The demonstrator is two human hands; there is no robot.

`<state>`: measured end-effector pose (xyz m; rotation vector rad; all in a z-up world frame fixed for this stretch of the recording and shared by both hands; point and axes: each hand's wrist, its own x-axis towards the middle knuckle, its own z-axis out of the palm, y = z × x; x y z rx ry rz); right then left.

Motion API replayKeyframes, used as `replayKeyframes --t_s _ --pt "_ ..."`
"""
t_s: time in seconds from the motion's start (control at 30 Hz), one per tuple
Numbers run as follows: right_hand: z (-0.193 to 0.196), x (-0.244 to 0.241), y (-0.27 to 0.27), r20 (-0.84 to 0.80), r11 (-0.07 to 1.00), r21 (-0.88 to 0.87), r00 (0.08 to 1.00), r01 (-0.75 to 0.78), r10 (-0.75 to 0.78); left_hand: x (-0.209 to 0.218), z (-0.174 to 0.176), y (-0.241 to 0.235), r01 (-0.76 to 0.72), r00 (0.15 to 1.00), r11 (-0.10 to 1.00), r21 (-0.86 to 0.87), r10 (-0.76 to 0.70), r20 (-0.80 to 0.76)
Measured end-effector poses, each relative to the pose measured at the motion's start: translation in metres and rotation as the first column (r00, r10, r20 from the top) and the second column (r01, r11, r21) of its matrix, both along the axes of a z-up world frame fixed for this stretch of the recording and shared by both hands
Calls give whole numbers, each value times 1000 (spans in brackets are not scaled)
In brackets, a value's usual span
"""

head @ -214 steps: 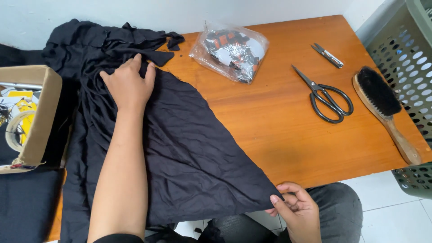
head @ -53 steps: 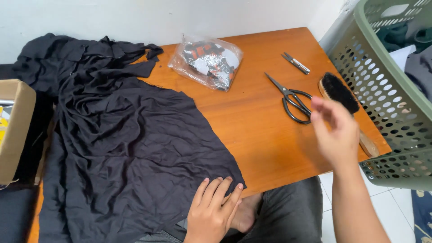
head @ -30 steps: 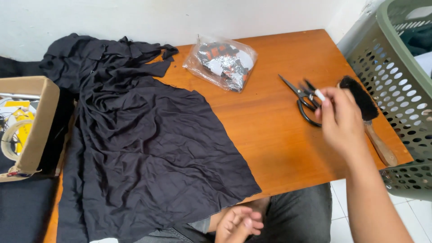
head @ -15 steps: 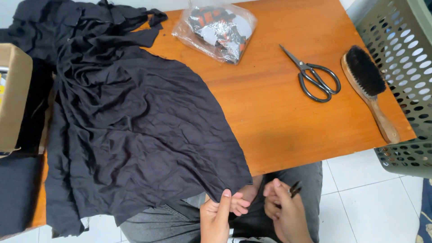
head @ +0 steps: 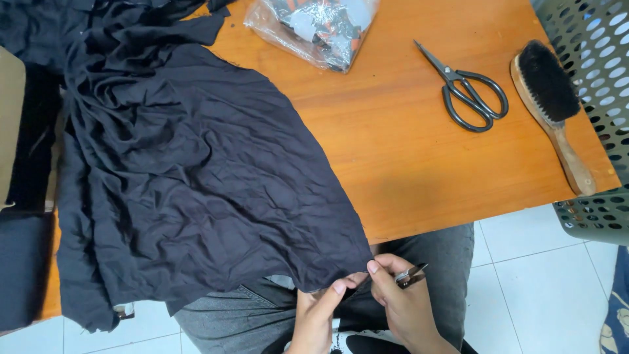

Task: Smoothing out a piece of black fabric on a wooden workbench and then cutting it along an edge using small thread snips.

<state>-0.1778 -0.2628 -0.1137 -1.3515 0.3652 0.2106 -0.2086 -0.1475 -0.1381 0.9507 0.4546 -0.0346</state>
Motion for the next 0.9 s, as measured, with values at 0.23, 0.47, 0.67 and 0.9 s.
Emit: replayKeyframes --t_s 0.23,0.47,0.67,0.9 --pt "9 1 -1 88 983 -172 992 -69 86 22 41 -11 -101 986 995 -21 98 -133" --pt "7 2 -4 77 990 -121 994 -71 81 19 26 -15 -98 961 995 -20 89 -263" --pt "8 0 -6 28 975 -162 987 -153 159 30 58 -11 -194 880 979 -67 143 -454" --pt "5 2 -10 23 950 -184 965 -254 263 23 45 -10 -69 990 997 22 71 -123"
